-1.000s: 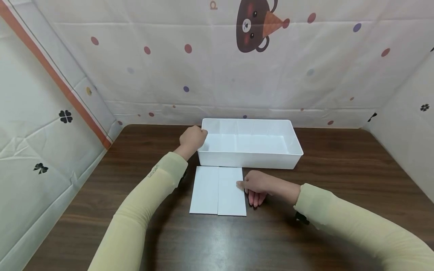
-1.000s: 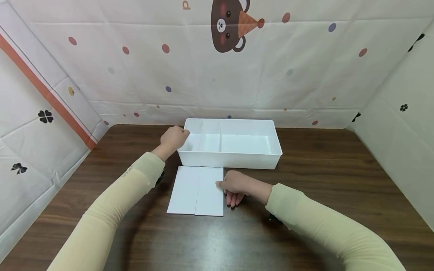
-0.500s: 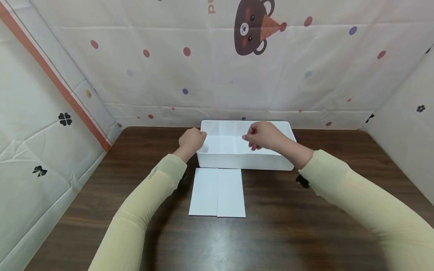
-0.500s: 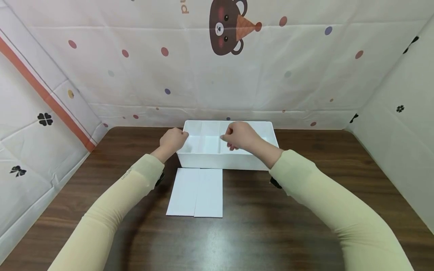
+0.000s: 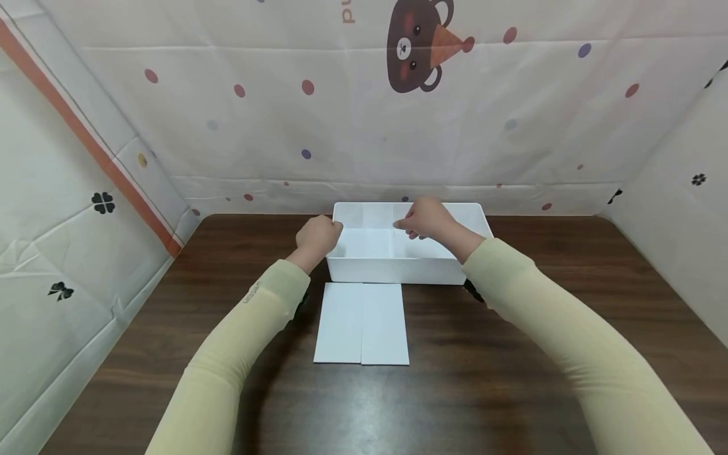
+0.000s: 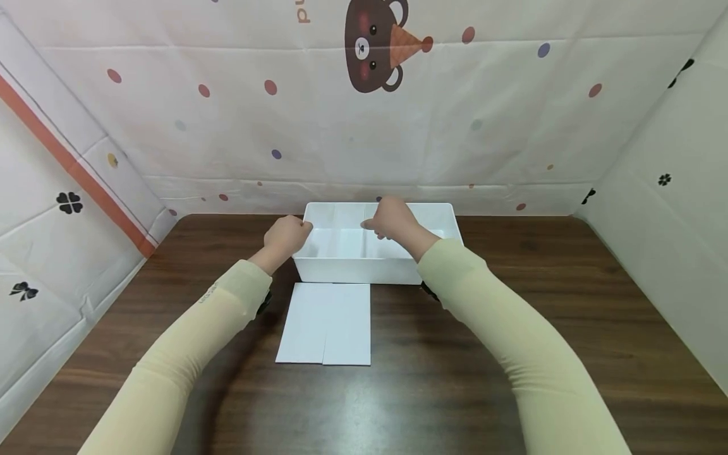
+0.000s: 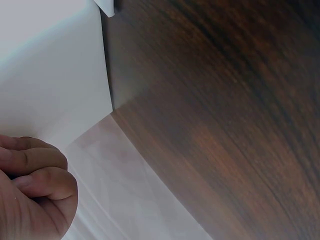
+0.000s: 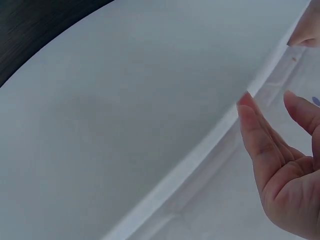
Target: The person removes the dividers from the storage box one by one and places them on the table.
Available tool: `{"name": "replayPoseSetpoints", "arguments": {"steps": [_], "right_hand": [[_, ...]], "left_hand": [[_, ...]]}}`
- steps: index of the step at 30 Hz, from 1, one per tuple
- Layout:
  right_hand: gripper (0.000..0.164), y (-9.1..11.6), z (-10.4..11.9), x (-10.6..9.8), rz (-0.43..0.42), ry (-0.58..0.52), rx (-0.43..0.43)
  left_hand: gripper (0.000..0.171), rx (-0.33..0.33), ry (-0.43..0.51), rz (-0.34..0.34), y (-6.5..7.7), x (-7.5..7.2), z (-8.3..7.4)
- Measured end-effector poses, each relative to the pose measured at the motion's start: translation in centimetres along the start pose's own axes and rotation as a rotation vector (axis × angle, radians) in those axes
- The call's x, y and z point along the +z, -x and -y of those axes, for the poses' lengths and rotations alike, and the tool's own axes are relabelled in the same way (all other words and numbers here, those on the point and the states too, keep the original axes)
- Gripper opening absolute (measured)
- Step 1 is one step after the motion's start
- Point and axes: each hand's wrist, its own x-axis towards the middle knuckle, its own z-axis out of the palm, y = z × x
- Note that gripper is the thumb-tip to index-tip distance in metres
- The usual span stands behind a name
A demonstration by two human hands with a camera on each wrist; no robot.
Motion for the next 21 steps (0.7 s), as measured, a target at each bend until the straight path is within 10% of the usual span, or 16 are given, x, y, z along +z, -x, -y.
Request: {"name": "replayPoseSetpoints", "arguments": {"steps": [21], "right_hand": [[0.019, -2.7, 1.6, 2.5, 0.047, 0.014, 0.145]], "left_hand": [[0.051, 0.003, -0.012, -0.014, -0.3, 0.1, 0.1]]}}
